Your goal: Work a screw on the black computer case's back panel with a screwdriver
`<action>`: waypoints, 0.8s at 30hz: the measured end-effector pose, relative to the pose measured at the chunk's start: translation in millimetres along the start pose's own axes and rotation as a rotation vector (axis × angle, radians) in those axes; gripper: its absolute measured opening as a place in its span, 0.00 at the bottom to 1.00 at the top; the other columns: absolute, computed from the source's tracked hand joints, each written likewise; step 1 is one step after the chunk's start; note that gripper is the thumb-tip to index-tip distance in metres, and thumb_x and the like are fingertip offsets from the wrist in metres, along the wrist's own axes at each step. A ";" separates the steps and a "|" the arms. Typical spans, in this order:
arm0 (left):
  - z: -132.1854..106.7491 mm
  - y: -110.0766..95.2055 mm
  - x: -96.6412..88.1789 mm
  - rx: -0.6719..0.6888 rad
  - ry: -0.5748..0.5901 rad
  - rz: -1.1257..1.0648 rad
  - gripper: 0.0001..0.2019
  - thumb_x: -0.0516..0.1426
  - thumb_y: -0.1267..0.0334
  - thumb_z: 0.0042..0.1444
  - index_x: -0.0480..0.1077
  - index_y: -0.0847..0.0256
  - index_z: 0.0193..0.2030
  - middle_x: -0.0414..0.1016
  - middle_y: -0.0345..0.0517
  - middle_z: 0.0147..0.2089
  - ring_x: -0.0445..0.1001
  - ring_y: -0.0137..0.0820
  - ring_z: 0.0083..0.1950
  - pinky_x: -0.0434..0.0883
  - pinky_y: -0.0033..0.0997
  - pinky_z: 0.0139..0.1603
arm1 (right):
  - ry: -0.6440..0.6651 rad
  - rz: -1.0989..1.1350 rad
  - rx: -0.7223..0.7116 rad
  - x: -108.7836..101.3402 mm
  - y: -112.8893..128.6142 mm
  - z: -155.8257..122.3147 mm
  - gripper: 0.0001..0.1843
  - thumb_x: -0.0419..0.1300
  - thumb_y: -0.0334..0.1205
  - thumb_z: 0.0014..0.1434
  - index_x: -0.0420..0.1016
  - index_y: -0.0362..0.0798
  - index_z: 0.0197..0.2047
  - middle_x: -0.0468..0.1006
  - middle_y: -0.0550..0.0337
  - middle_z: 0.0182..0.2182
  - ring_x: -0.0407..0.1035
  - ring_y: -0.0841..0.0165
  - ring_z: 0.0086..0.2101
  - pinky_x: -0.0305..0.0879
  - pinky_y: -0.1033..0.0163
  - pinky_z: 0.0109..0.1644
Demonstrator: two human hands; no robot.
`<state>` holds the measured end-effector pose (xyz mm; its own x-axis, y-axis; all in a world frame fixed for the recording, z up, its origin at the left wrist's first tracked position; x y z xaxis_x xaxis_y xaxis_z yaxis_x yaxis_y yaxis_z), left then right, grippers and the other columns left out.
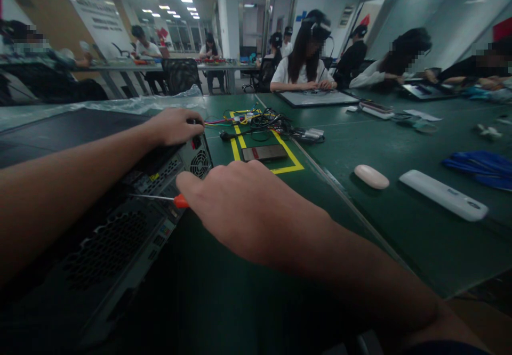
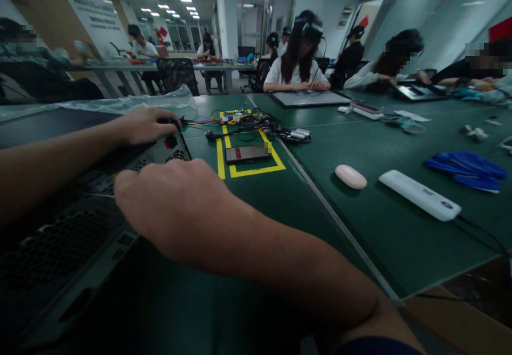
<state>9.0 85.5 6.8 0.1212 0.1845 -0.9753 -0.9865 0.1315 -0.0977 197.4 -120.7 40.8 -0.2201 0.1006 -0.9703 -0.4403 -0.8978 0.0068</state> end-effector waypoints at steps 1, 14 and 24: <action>-0.1 -0.3 -0.1 0.000 0.003 -0.002 0.29 0.56 0.47 0.57 0.86 0.53 0.59 0.86 0.56 0.60 0.80 0.61 0.63 0.74 0.56 0.67 | 0.002 -0.004 -0.003 0.4 0.1 0.2 0.15 0.48 0.34 0.79 0.77 0.48 0.49 0.85 0.56 0.32 0.80 0.60 0.34 0.73 0.57 0.41; -2.5 -2.2 -1.3 -0.010 0.016 -0.008 0.30 0.56 0.45 0.57 0.86 0.52 0.59 0.87 0.56 0.58 0.80 0.59 0.61 0.75 0.55 0.65 | 0.048 0.016 0.018 -0.1 0.8 -0.1 0.18 0.49 0.36 0.79 0.80 0.48 0.44 0.85 0.55 0.35 0.80 0.61 0.37 0.72 0.58 0.43; 1.9 2.2 1.6 0.018 -0.014 -0.009 0.27 0.56 0.48 0.58 0.87 0.53 0.58 0.87 0.56 0.57 0.81 0.62 0.61 0.75 0.57 0.66 | 0.032 -0.020 -0.008 -9.1 5.8 -1.0 0.21 0.48 0.35 0.79 0.83 0.48 0.42 0.85 0.49 0.47 0.76 0.61 0.41 0.71 0.59 0.39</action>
<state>7.2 88.0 5.4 0.1316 0.1970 -0.9715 -0.9832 0.1511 -0.1025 197.7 -127.3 49.4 -0.1836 0.1047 -0.9774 -0.4374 -0.8991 -0.0141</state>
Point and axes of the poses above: each hand's wrist, its own z-axis towards the middle knuckle, its own x-axis out of the palm, y = z × x, the point moved 8 cm from there along z, towards the middle knuckle
